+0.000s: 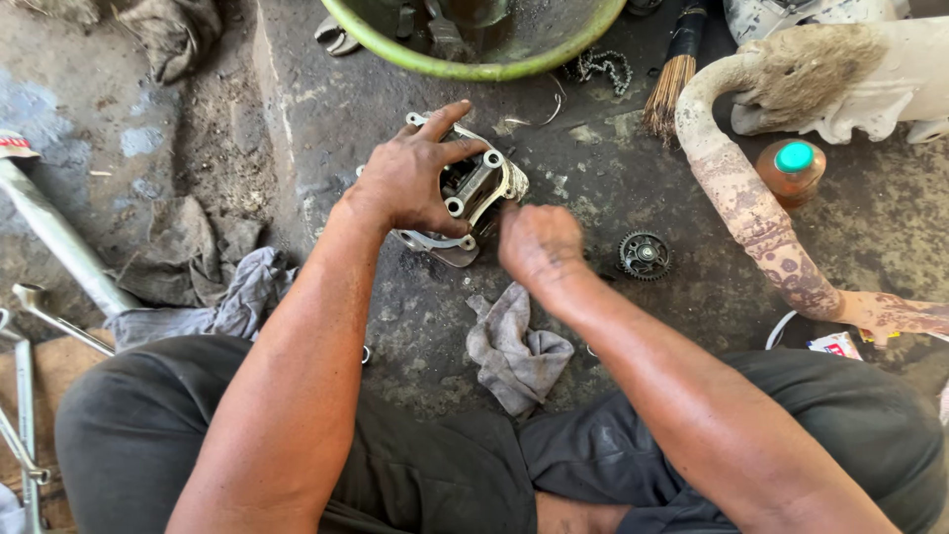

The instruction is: The person scrubs a metal engine cylinder head with a wire brush and wipes it with a cloth. They then use a flat metal file to scrape the surface of the cylinder head and wipe it again to remove debris.

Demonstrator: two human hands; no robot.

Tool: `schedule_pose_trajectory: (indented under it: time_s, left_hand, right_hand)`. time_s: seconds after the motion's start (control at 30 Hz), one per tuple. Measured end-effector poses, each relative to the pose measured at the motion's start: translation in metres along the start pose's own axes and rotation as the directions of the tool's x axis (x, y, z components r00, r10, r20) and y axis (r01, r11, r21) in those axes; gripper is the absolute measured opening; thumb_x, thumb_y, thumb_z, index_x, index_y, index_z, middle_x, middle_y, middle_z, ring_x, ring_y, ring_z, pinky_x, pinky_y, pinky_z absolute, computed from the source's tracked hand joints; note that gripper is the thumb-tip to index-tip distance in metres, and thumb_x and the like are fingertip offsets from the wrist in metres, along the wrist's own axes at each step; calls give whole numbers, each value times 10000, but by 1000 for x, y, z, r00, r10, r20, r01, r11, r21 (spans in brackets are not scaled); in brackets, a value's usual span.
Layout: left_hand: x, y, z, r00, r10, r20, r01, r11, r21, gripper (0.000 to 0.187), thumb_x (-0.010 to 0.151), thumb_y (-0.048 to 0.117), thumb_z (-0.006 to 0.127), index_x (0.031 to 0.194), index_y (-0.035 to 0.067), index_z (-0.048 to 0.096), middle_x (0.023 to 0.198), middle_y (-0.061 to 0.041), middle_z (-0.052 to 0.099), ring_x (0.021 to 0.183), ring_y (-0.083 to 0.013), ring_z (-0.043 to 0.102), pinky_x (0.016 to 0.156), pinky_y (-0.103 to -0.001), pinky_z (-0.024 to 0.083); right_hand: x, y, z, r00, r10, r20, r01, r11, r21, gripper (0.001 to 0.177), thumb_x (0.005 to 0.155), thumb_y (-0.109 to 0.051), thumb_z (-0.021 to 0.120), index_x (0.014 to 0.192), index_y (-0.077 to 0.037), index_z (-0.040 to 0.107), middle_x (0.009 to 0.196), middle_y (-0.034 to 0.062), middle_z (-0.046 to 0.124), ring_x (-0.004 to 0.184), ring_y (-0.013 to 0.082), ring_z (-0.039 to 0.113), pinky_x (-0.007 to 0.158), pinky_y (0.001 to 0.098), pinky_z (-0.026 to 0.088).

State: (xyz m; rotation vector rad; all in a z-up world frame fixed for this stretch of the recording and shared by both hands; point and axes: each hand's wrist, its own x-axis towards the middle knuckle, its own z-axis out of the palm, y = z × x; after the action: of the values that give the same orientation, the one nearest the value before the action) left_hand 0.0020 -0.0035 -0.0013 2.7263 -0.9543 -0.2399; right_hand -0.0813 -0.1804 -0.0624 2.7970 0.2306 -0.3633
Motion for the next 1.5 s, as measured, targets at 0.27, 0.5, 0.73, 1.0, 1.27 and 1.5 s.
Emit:
schedule_pose_trajectory:
  time_s: [0.27,0.5,0.73,1.0,1.27,1.5]
  left_hand:
    - [-1,-3,1,998,37,-43,-38,999,-31,1042,485,476,924,1452,339,559,1671,-25,249,1361,-430,494,1120,-475,457]
    - [-1,-3,2,998,43,-40,-45,998,-36,1085,456,469,949,1455,327,549,1654,-29,246,1363,-444,468,1119,-483,429]
    - [-3,0,-4,1000,28,0,-28,999,-46,1050,479,446,934,1451,330,553,1674,-8,239,1357,-446,477,1120,-478,440]
    - [0,-1,-3,1000,24,9,-24,1000,-19,1042,476,460,934,1440,347,553,1657,-7,239,1376,-442,454,1117,-476,441]
    - [-4,0,-3,999,39,-11,-39,999,-31,1042,482,445,935,1447,346,554,1663,-14,245,1369,-460,450,1113,-496,429]
    - [-2,0,-4,999,43,-22,-44,998,-50,1037,470,431,938,1433,328,570,1661,-20,245,1374,-453,445,1113,-488,428]
  right_hand:
    - [6,14,6,991,-107,86,113,991,-67,353,1055,-195,378,811,-148,629,616,7,475,503,72,465,415,240,410]
    - [-1,12,33,915,-388,108,172,136,-976,314,960,-152,440,651,-167,491,524,-7,337,381,50,294,300,249,259]
    - [3,17,13,996,-44,78,37,996,83,207,944,-149,466,796,-114,606,554,7,493,411,64,422,314,274,366]
    - [4,5,15,991,-37,130,38,999,-8,314,1028,-168,391,819,-113,620,551,-5,490,396,61,394,313,256,338]
    - [-2,4,11,994,-99,40,97,993,66,331,1005,-116,409,754,-163,621,561,-10,465,440,69,352,359,254,328]
    - [14,20,30,992,-60,114,50,995,86,398,1046,-166,388,717,-160,612,584,2,461,436,103,369,378,264,366]
